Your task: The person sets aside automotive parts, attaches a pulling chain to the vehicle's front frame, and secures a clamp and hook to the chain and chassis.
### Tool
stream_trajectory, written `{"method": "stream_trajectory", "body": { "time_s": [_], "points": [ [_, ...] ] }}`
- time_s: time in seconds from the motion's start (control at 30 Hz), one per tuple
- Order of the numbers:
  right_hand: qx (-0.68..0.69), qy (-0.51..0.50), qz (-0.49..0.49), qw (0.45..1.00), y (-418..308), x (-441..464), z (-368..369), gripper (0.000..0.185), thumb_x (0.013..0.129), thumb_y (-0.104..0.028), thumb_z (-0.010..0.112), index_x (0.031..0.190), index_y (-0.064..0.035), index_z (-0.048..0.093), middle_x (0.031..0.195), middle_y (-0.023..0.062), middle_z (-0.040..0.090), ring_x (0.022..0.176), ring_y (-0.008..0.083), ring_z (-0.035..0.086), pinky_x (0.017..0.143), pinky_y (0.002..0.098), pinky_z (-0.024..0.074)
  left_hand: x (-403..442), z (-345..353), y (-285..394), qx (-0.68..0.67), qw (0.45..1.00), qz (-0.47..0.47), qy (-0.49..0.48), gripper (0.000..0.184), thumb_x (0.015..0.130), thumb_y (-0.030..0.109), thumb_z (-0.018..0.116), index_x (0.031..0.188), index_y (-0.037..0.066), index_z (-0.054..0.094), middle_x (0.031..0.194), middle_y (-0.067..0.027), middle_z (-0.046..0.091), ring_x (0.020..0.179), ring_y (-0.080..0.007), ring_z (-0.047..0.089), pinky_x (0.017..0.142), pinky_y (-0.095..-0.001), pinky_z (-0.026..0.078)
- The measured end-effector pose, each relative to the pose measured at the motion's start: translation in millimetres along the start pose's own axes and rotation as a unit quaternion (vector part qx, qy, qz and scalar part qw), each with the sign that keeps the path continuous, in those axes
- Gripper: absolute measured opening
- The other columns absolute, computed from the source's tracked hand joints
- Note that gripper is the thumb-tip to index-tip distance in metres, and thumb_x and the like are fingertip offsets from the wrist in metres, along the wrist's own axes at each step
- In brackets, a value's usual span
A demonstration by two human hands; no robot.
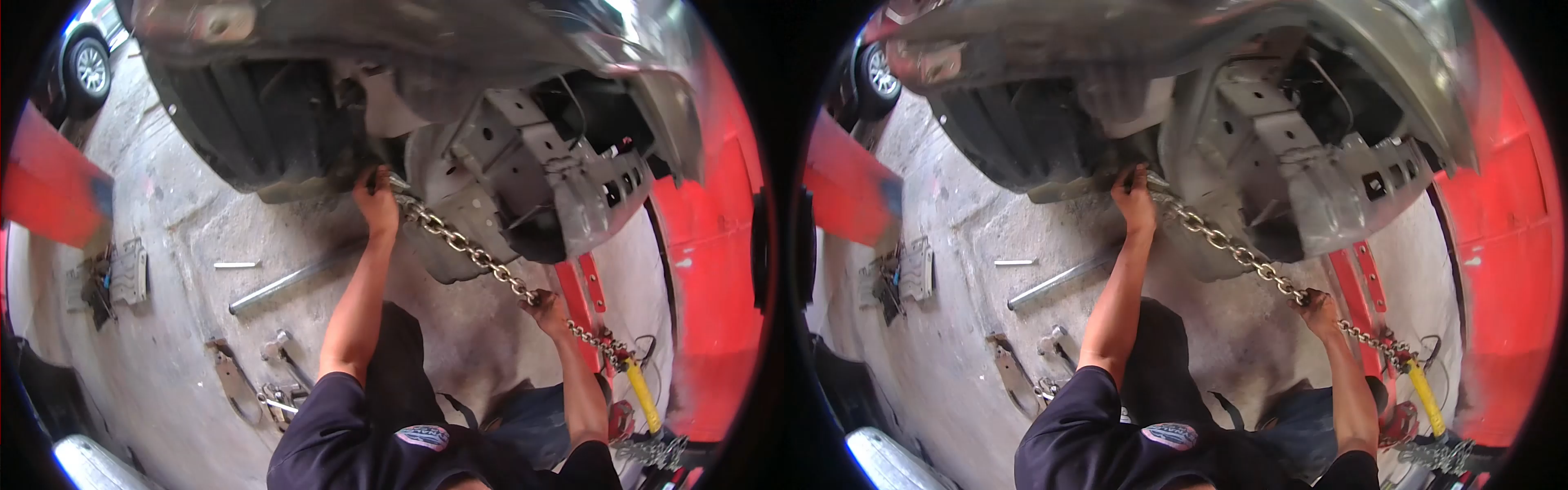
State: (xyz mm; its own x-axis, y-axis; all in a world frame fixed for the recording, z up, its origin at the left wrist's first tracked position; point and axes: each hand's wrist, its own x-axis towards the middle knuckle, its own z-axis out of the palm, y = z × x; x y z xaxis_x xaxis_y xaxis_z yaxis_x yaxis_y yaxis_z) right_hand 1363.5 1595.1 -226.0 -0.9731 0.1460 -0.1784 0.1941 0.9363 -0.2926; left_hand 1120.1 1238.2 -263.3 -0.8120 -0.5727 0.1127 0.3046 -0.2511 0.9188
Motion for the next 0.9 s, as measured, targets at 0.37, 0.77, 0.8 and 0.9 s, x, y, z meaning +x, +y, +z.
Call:
{"method": "stream_trajectory", "body": {
  "time_s": [0.37,0.77,0.8,0.9],
  "points": [
    [-0.011,-0.039,-0.013,0.999,12,-14,18,0.037,0.077,-0.039,0.074,0.079,-0.0038,0.062,0.071,0.0177,0.063,0.072,0.0380,0.063,0.065,0.0463,0.0491,-18,2,27,0.045,0.995,0.048,-0.077,0.023,0.088,0.012,0.062,0.104,-0.005,0.061,0.093,-0.0078,0.063,0.077,-0.0167,0.057,0.070,-0.0309,0.048],
    [0.097,-0.039,-0.078,0.991,41,-11,21,0.020,0.072,-0.016,0.066,0.088,-0.0058,0.066,0.083,0.0181,0.066,0.079,0.0363,0.066,0.070,0.0455,0.0526,-10,-12,1,0.092,0.991,-0.066,-0.076,0.026,0.093,0.015,0.051,0.109,-0.004,0.060,0.105,-0.0121,0.064,0.087,-0.0256,0.064,0.076,-0.0394,0.053],
    [0.098,-0.039,-0.087,0.991,41,-10,26,0.020,0.072,-0.017,0.066,0.089,-0.0061,0.067,0.083,0.0179,0.067,0.080,0.0356,0.066,0.071,0.0448,0.0528,-12,-12,4,0.090,0.990,-0.079,-0.069,0.027,0.094,0.015,0.050,0.110,-0.004,0.060,0.106,-0.0125,0.064,0.088,-0.0265,0.064,0.077,-0.0399,0.053],
    [0.099,-0.045,-0.102,0.989,44,-10,36,0.020,0.074,-0.017,0.063,0.091,-0.0067,0.068,0.085,0.0172,0.067,0.085,0.0339,0.066,0.075,0.0431,0.0532,-19,-9,10,0.130,0.986,-0.089,-0.057,0.028,0.095,0.016,0.047,0.110,-0.004,0.060,0.106,-0.0135,0.064,0.089,-0.0292,0.064,0.079,-0.0429,0.053]
  ]
}}
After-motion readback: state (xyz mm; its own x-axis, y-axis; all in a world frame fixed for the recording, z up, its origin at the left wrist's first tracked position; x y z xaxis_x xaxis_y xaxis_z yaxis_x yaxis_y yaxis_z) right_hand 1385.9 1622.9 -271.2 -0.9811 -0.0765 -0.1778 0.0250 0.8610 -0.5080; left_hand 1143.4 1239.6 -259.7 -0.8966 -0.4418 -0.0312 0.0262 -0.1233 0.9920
